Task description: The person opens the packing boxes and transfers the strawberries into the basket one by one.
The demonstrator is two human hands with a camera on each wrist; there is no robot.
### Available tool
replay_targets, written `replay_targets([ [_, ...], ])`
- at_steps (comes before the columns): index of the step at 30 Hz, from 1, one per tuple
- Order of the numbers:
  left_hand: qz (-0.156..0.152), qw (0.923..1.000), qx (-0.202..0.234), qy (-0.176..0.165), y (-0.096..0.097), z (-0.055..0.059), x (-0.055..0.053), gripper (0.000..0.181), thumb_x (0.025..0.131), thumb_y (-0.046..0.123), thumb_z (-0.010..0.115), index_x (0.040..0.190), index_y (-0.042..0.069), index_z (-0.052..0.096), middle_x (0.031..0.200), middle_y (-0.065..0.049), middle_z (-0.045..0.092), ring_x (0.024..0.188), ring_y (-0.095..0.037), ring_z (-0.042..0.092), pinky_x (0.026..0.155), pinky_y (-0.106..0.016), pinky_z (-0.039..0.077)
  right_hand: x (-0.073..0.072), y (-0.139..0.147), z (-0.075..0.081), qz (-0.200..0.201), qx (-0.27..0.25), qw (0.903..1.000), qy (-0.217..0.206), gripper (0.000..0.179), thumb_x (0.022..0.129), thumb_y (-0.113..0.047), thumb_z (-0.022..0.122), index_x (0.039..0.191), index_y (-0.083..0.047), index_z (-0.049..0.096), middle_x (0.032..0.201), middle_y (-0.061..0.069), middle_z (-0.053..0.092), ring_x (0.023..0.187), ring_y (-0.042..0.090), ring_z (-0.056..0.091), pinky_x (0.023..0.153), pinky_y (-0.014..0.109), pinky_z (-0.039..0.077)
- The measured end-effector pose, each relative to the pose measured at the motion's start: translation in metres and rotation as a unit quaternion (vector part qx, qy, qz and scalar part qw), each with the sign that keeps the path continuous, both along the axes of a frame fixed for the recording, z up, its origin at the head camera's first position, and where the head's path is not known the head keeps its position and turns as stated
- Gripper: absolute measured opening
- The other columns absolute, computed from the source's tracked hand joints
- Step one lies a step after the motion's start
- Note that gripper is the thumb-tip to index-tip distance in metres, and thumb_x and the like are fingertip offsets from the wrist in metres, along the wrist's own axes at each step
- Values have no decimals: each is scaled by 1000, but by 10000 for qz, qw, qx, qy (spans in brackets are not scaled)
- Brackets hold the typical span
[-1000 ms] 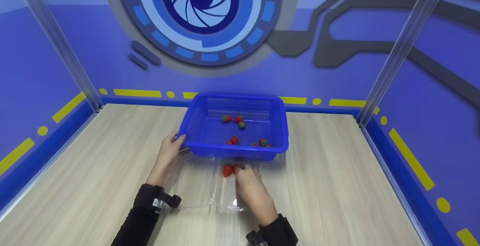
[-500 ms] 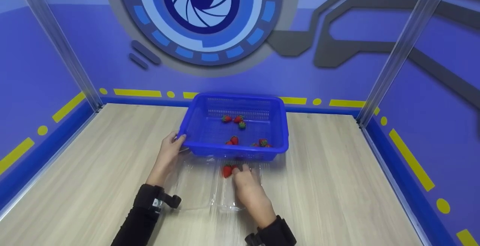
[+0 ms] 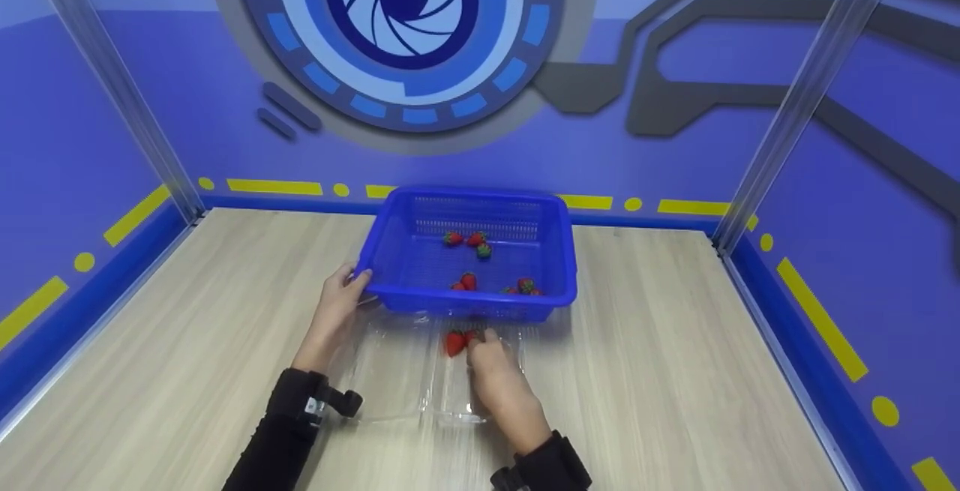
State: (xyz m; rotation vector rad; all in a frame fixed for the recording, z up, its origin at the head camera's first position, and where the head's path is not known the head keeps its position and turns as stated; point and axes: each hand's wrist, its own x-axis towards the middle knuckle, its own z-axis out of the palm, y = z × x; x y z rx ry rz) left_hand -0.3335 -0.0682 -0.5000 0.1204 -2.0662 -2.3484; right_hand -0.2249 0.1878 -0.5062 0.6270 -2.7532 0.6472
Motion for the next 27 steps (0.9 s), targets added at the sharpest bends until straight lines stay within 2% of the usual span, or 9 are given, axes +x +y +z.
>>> replay_targets([
  [5, 8, 10000, 3, 10, 0, 0, 0, 37, 105, 13, 52, 138, -1, 53, 126, -28, 62, 94, -21, 64, 98, -55, 50, -1, -1, 4, -36, 161, 9990, -413, 20, 73, 15, 79, 82, 0, 69, 81, 9, 63, 77, 24, 60, 64, 33, 52],
  [13, 67, 10000, 21, -22, 1, 1, 0, 36, 104, 12, 53, 137, -3, 54, 124, -28, 62, 92, -19, 62, 97, -54, 49, -3, -1, 4, 204, 334, 9978, -533, 20, 68, 16, 78, 82, 2, 72, 79, 10, 68, 71, 22, 62, 62, 31, 53],
  [22, 26, 10000, -54, 37, 0, -1, -1, 37, 105, 13, 52, 137, -6, 53, 121, -26, 64, 95, -23, 65, 94, -51, 52, -3, -2, 7, 50, 400, 9952, -896, 19, 69, 14, 78, 81, 2, 71, 80, 11, 69, 74, 25, 64, 64, 35, 54],
  [27, 31, 9999, -112, -15, 1, 0, -1, 37, 105, 14, 53, 137, -4, 53, 124, -28, 63, 98, -24, 66, 97, -53, 51, -3, -2, 6, 65, 395, 9960, -803, 17, 70, 13, 79, 79, 2, 71, 79, 9, 67, 72, 22, 62, 62, 33, 53],
])
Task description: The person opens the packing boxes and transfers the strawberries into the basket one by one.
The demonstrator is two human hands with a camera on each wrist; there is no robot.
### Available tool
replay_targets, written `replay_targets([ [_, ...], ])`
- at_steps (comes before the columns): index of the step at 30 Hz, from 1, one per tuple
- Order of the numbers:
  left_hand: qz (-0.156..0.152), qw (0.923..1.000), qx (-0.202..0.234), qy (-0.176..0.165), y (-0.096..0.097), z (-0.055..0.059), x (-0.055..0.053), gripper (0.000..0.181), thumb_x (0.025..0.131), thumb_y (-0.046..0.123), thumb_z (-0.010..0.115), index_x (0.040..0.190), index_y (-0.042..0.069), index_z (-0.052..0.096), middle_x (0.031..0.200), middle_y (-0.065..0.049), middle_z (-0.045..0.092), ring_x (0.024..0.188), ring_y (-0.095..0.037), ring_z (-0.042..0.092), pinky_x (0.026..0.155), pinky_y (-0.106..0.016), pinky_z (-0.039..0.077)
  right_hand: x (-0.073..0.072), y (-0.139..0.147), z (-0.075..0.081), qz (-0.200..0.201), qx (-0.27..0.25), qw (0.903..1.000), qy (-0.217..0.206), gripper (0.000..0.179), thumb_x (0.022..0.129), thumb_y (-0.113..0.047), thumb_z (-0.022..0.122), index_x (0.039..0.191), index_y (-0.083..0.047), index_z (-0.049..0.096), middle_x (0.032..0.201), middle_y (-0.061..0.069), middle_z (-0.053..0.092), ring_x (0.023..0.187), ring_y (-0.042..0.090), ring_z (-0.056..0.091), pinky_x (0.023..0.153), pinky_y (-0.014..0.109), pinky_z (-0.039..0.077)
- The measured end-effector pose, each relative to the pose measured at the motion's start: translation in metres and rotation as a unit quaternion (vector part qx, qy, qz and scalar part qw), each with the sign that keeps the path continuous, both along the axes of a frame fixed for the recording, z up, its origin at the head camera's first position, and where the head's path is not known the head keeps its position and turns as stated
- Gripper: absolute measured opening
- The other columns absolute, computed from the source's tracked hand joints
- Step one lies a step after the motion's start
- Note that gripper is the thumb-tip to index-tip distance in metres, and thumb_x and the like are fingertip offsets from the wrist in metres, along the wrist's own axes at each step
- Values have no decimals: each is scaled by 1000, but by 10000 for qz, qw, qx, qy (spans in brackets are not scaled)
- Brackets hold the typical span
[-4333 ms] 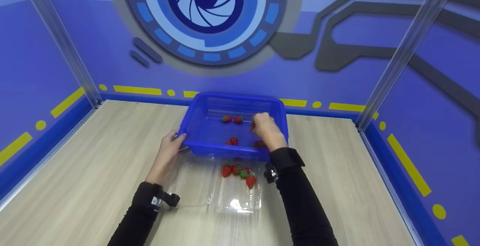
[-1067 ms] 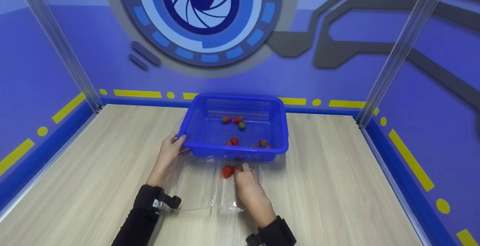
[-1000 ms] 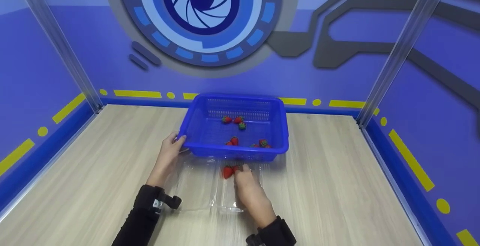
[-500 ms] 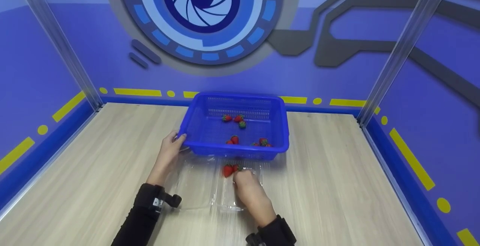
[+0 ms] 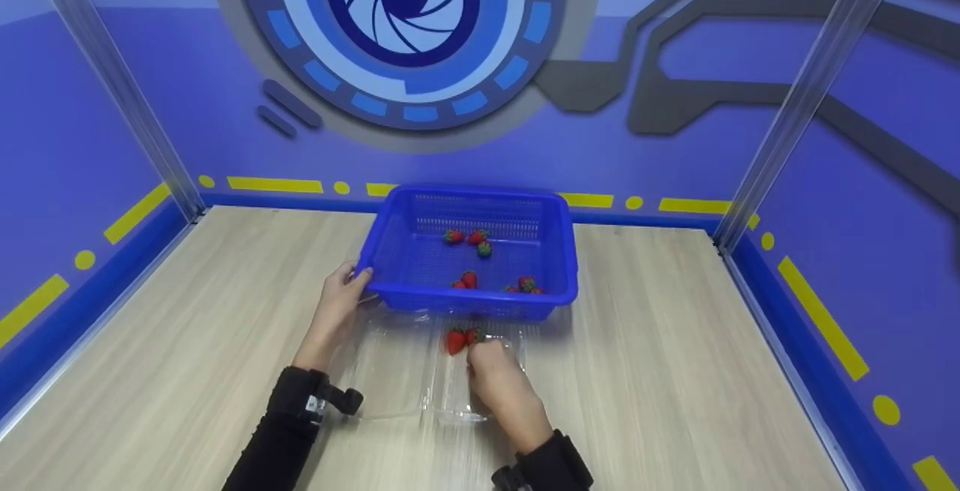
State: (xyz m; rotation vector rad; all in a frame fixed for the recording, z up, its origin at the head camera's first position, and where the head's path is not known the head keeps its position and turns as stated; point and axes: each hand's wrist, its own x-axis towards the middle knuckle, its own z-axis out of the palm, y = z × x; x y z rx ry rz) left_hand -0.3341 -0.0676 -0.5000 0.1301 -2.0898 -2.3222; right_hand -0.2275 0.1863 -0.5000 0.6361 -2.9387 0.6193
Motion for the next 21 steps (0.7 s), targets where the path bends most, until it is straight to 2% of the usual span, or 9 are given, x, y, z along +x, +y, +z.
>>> replay_targets([
  [7, 33, 10000, 16, -28, 0, 1, 1, 38, 104, 13, 53, 138, -3, 53, 126, -28, 62, 95, -22, 65, 97, -54, 50, 1, 1, 4, 63, 26, 10000, 36, 12, 75, 7, 79, 76, -3, 71, 72, 2, 64, 65, 12, 52, 58, 28, 44],
  [12, 5, 9999, 108, 65, 1, 1, 2, 36, 104, 12, 53, 138, -3, 54, 127, -29, 61, 96, -21, 64, 97, -52, 51, 3, -1, 11, 45, -204, 9998, -12, 5, 81, 3, 77, 80, -1, 74, 70, 0, 63, 61, 10, 45, 55, 25, 38],
  [15, -19, 9999, 146, 67, 0, 4, 2, 37, 104, 12, 53, 138, -4, 53, 124, -26, 63, 96, -20, 64, 97, -51, 51, 5, -1, 20, -5, -415, 9989, -194, 4, 83, 2, 76, 87, 1, 75, 74, 0, 65, 60, 9, 47, 54, 24, 39],
  [21, -3, 9998, 184, 35, -1, 1, 1, 35, 104, 13, 53, 135, -4, 55, 121, -26, 64, 94, -22, 65, 94, -50, 52, 13, -3, 40, -168, -683, 9974, 181, 17, 79, 5, 74, 96, 0, 76, 82, 6, 72, 62, 9, 51, 55, 24, 44],
])
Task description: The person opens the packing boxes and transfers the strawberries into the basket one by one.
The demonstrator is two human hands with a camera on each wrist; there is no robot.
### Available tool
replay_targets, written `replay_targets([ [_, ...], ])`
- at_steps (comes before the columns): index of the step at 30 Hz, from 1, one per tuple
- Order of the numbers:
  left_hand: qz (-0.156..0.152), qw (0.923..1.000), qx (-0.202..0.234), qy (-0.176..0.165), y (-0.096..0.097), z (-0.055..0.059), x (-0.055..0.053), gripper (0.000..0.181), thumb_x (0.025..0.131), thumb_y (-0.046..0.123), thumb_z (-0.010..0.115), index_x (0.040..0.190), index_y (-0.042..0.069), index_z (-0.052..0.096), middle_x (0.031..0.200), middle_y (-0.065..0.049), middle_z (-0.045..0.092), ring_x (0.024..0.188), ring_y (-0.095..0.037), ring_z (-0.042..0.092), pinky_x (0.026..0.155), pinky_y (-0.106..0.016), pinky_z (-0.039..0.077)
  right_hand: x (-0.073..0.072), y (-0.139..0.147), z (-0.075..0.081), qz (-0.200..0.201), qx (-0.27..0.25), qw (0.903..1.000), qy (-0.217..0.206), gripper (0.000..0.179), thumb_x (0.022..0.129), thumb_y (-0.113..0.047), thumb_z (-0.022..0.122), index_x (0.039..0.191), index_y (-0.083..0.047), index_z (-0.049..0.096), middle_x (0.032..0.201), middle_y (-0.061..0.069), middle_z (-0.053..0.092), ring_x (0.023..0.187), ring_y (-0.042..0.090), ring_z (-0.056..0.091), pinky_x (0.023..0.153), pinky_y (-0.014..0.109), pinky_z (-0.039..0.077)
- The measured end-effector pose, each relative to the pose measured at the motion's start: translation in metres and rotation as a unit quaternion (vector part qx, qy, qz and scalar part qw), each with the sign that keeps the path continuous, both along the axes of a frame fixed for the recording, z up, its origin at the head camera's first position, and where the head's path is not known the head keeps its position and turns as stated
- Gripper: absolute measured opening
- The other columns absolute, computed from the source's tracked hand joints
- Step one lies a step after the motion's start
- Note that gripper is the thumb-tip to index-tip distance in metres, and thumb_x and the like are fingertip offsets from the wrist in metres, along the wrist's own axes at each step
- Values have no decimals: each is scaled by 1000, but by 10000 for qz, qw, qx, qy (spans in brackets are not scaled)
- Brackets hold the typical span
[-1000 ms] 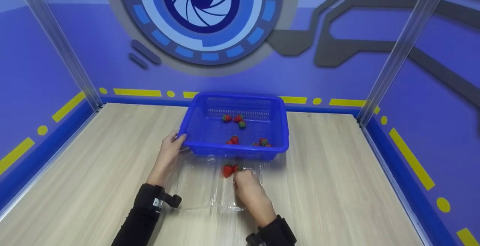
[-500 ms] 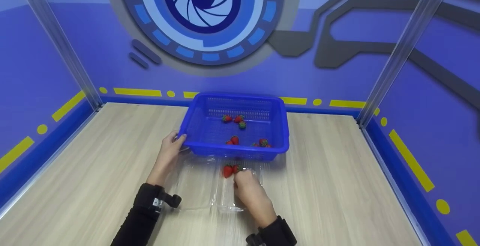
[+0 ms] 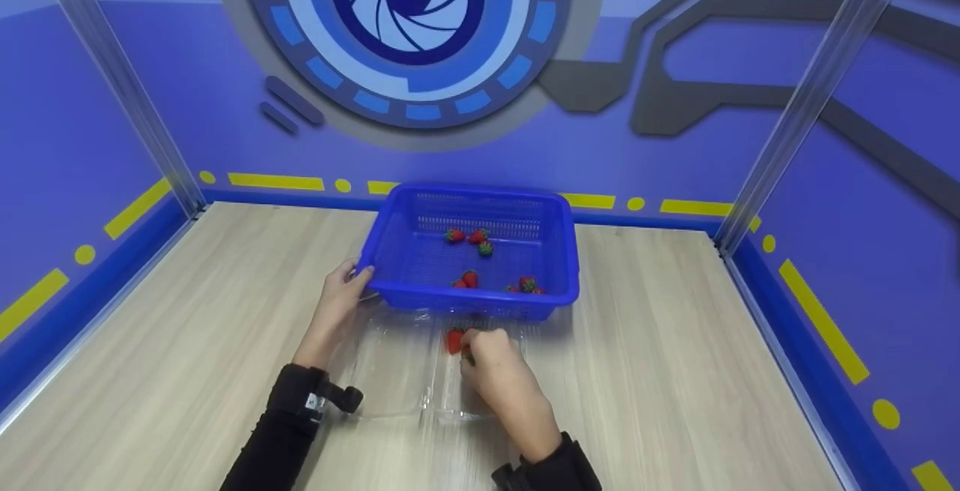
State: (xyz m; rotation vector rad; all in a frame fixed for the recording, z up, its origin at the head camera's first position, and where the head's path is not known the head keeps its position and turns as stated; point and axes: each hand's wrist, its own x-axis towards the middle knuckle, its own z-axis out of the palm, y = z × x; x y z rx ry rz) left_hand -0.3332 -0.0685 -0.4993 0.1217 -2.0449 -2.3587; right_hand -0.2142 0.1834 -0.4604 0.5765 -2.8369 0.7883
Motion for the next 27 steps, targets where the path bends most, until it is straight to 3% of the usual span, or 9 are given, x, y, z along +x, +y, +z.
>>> replay_targets([
  [6, 64, 9999, -25, -128, 0, -1, 1, 35, 104, 13, 53, 136, -2, 54, 127, -26, 62, 98, -21, 63, 99, -52, 50, 13, 2, 24, -79, -78, 9992, 391, 19, 82, 3, 78, 100, -3, 75, 93, 10, 75, 77, 20, 71, 64, 29, 57],
  [16, 86, 9999, -5, -78, 1, -2, -1, 31, 104, 11, 54, 131, -4, 56, 123, -27, 62, 92, -17, 62, 96, -50, 51, 34, 11, 56, -302, -347, 9960, 764, 25, 82, 5, 79, 106, -2, 74, 101, 9, 75, 89, 25, 74, 74, 32, 61],
  [27, 40, 10000, -72, 24, 0, -2, -1, 30, 104, 12, 54, 130, -2, 57, 123, -28, 62, 92, -18, 64, 96, -51, 52, 44, 15, 67, -454, -428, 9943, 862, 26, 83, 4, 79, 107, -4, 75, 103, 7, 75, 93, 24, 73, 77, 35, 61],
])
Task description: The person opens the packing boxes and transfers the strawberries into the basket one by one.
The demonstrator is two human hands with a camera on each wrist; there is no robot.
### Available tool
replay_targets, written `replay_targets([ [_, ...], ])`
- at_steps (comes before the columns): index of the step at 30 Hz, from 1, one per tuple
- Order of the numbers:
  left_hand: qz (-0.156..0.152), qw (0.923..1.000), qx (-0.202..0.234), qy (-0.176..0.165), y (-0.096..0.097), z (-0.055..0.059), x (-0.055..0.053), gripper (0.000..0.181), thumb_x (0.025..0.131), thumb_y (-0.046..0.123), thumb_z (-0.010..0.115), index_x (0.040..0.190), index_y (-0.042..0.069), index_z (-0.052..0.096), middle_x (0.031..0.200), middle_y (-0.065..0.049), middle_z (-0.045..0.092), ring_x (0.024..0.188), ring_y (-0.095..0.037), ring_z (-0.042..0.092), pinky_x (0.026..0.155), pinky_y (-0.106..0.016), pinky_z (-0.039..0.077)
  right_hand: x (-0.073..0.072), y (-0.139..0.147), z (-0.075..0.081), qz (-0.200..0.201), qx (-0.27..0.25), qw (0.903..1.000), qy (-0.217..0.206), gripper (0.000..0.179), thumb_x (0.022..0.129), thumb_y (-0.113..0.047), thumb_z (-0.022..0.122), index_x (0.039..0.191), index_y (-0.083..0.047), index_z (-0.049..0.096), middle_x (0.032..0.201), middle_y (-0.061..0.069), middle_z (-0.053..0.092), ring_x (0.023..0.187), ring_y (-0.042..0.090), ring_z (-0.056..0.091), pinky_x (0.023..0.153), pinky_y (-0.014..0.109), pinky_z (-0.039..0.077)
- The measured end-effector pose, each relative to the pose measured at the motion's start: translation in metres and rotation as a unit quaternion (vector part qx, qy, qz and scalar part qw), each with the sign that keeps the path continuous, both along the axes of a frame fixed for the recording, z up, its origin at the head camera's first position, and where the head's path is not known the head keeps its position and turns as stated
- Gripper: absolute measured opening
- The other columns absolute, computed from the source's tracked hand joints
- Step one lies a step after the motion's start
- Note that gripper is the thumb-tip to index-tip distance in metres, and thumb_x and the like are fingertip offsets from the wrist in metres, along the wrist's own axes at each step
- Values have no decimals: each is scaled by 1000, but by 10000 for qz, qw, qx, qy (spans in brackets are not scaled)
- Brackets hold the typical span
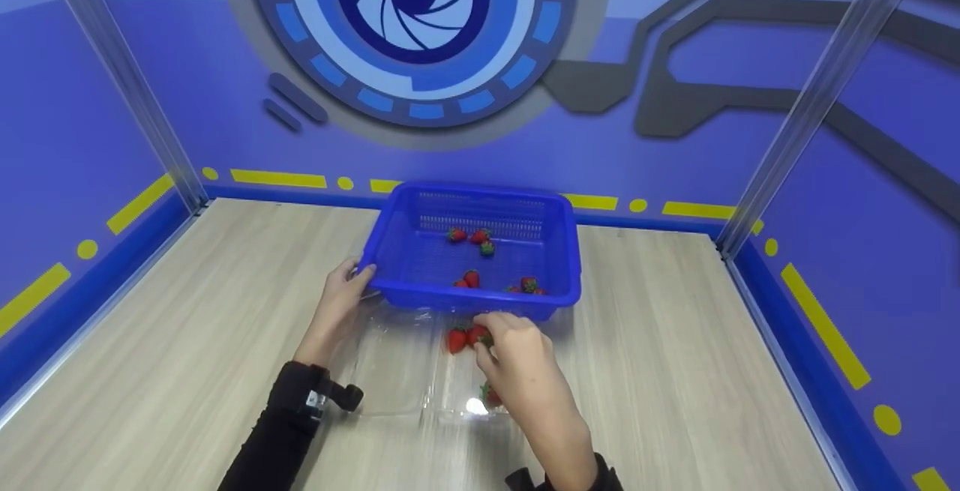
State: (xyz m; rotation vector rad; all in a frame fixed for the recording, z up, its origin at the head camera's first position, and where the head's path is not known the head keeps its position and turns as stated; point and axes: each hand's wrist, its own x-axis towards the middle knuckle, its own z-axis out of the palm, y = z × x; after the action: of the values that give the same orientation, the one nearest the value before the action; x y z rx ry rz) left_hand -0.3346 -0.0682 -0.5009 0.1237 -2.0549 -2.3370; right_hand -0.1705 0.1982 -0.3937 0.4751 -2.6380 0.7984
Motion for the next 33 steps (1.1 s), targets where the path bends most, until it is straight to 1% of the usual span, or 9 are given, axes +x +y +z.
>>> replay_targets([
  [4, -2, 9998, -86, 153, 0, 0, 1, 29, 104, 10, 54, 128, -5, 58, 118, -30, 63, 89, -19, 66, 93, -53, 53, -1, 1, 0, 3, 14, 10000, -29, 26, 83, 4, 79, 107, -5, 75, 103, 8, 75, 94, 25, 73, 78, 34, 61],
  [11, 18, 9999, -137, 41, -1, 0, 2, 30, 104, 11, 54, 129, -4, 58, 118, -28, 64, 91, -21, 67, 94, -53, 53, -2, 3, -1, -7, 64, 9999, -128, 25, 84, 3, 78, 107, -3, 74, 103, 9, 75, 93, 25, 73, 77, 35, 61],
  [18, -65, 9998, 147, -86, 0, 2, 1, 31, 105, 12, 52, 132, -4, 55, 123, -27, 62, 95, -22, 63, 97, -54, 50, -3, 4, -1, -125, 12, 9998, -163, 25, 83, 3, 79, 106, -4, 75, 102, 8, 75, 92, 25, 73, 76, 35, 61],
  [21, -49, 9999, 109, -69, 0, 1, 2, 31, 105, 12, 52, 131, -4, 56, 122, -27, 62, 92, -20, 63, 97, -55, 49, -6, 2, -4, -130, 22, 9996, -240, 24, 84, 3, 79, 107, -3, 74, 103, 9, 75, 90, 25, 73, 76, 35, 61],
  [24, -38, 10000, 81, -11, 1, 1, 3, 31, 104, 11, 52, 131, -5, 56, 121, -27, 62, 90, -19, 63, 96, -56, 50, -13, 1, -10, -92, 43, 9997, -201, 24, 84, 3, 79, 107, -2, 74, 104, 11, 75, 89, 25, 74, 76, 35, 61],
  [26, -49, 9999, 100, 1, 1, 1, 3, 32, 104, 11, 53, 132, -3, 56, 122, -27, 62, 91, -19, 63, 97, -56, 49, -19, 2, -15, -89, 17, 9999, -77, 25, 83, 4, 79, 106, -1, 74, 103, 12, 75, 88, 26, 74, 75, 36, 61],
  [29, -81, 9999, 115, 11, 1, 1, 1, 34, 105, 12, 53, 135, -2, 55, 125, -28, 61, 94, -20, 64, 98, -54, 49, -30, 4, -21, -133, -3, 9998, 139, 26, 81, 5, 79, 106, 0, 74, 103, 15, 75, 91, 30, 73, 75, 39, 61],
  [33, -56, 10000, 23, 34, -1, 0, 2, 35, 105, 12, 52, 137, -3, 54, 125, -29, 61, 97, -23, 64, 98, -53, 50, -47, 5, -27, -191, -18, 9997, 151, 24, 83, 3, 79, 107, 1, 74, 103, 16, 75, 92, 32, 72, 74, 41, 60],
])
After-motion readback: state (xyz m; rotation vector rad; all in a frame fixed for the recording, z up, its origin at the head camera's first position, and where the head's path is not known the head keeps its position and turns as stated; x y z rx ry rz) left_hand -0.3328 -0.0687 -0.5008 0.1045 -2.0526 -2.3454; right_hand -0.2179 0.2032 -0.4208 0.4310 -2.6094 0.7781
